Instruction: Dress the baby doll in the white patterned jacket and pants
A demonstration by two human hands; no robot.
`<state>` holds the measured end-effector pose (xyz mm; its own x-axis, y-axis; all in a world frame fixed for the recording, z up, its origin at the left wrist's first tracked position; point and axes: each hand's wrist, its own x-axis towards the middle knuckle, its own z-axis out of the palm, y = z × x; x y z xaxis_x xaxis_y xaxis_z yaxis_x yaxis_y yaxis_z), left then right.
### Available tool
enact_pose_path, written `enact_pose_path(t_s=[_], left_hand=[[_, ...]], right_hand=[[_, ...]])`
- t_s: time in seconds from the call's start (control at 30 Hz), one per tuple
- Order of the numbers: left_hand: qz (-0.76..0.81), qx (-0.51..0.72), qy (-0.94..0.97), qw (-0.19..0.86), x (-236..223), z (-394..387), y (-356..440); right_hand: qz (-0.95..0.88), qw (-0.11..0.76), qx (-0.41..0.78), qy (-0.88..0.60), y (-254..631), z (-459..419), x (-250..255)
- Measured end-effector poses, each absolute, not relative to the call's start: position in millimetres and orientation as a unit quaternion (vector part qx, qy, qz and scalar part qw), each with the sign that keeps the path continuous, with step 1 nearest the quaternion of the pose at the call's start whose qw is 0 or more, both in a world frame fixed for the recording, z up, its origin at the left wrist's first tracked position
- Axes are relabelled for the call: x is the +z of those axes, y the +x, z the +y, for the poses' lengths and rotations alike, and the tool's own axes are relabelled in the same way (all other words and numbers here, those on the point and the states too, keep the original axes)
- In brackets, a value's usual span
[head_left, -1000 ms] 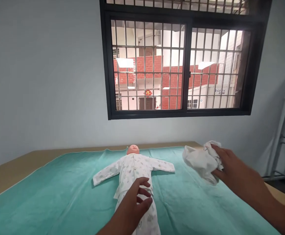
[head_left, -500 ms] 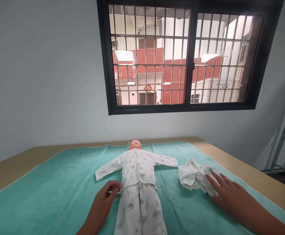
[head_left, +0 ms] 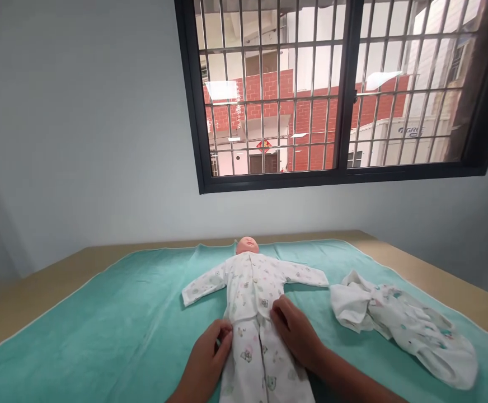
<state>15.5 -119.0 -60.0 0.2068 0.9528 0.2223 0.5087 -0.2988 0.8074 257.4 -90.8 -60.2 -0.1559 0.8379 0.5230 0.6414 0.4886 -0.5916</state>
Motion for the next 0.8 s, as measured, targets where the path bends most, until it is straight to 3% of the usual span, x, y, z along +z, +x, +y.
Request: enact_pose_path(t_s=[0.37, 0.63, 0.8], left_hand=[[0.535, 0.423, 0.673, 0.287, -45, -96, 18], [0.486, 0.51, 0.664, 0.25, -19, 19, 57], [0.43, 0.472, 0.748, 0.182, -25, 74, 82]], right_hand=[[-0.748, 0.41, 0.12, -0.508, 266, -86, -61], [-0.641, 0.521, 0.123, -0.549, 246, 22, -36], [-0.668, 0.512, 0.13, -0.524, 237, 73, -40]])
